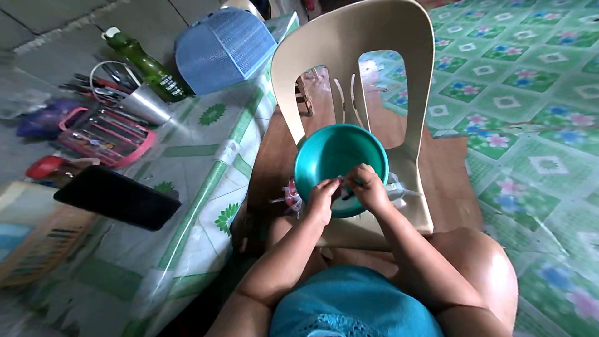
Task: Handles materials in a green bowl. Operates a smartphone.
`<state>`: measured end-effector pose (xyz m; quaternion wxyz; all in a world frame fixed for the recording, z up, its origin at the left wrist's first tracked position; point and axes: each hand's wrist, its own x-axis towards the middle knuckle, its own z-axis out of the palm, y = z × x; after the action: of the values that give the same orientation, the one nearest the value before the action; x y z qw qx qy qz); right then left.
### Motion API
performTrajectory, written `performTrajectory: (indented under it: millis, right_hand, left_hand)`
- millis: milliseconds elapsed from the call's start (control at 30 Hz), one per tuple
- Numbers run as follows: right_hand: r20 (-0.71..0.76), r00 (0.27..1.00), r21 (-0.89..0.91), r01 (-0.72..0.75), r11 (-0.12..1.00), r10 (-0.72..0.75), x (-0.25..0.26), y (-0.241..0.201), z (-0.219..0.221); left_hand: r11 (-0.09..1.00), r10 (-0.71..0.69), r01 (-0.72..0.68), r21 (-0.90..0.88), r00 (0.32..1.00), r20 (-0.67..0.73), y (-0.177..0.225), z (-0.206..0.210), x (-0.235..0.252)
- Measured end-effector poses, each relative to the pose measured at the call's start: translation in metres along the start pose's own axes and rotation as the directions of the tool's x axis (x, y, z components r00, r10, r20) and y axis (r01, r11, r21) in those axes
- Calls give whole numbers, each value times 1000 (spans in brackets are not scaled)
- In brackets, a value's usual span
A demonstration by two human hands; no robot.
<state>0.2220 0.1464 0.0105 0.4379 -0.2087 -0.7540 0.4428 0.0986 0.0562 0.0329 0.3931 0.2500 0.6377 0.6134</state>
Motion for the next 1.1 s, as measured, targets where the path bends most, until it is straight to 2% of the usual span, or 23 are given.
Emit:
performTrajectory:
  millis: [67, 100, 200, 267, 300, 333, 367, 433, 533, 633, 867, 1100]
  right_hand:
    - [5, 1000, 83, -2, 997, 2, -1, 1, 3]
    - [35, 998, 91, -58, 994, 55, -2, 0, 4]
    - [125, 973, -141, -176, 974, 194, -2, -6, 4]
    - [103, 973, -173, -187, 967, 206, -4, -13, 8]
    - [67, 973, -85, -217, 973, 222, -6, -15, 12]
    - [16, 966, 85, -258, 962, 258, -9, -15, 16]
    - [-23, 947, 308, -298, 904, 320, -12, -15, 22]
    - [-48, 900, 678, -290, 675, 434, -15, -14, 32]
    - [63, 859, 858, -307, 412, 508, -16, -13, 36]
    - [135, 836, 903, -325, 281, 532, -16, -18, 33]
    - [159, 829, 911, -333, 244, 537, -10, -24, 13]
    - [-75, 816, 978, -51, 201, 573, -1, -20, -25]
  left_hand:
    - [955, -152, 141, -262, 988, -24, 5, 5, -3]
    - [939, -167, 156, -307, 986, -9, 6, 6, -4]
    - [975, -72, 78, -210, 997, 35, 7, 1, -7]
    - [975, -85, 93, -200, 995, 46, 6, -1, -8]
    - [960, -120, 131, -246, 991, 58, 6, -1, -10]
    - [936, -158, 170, -309, 985, 62, 6, 0, -12]
    - [910, -193, 199, -364, 980, 53, 8, 4, -14]
    - [891, -218, 217, -399, 975, 45, 10, 8, -17]
    - [916, -163, 175, -362, 985, 62, 5, 6, -16]
    - [921, -144, 159, -356, 987, 67, 2, 5, -16]
    - [918, -157, 182, -353, 983, 98, -3, 2, -23]
    - [917, -163, 185, -354, 982, 91, 0, -8, -26]
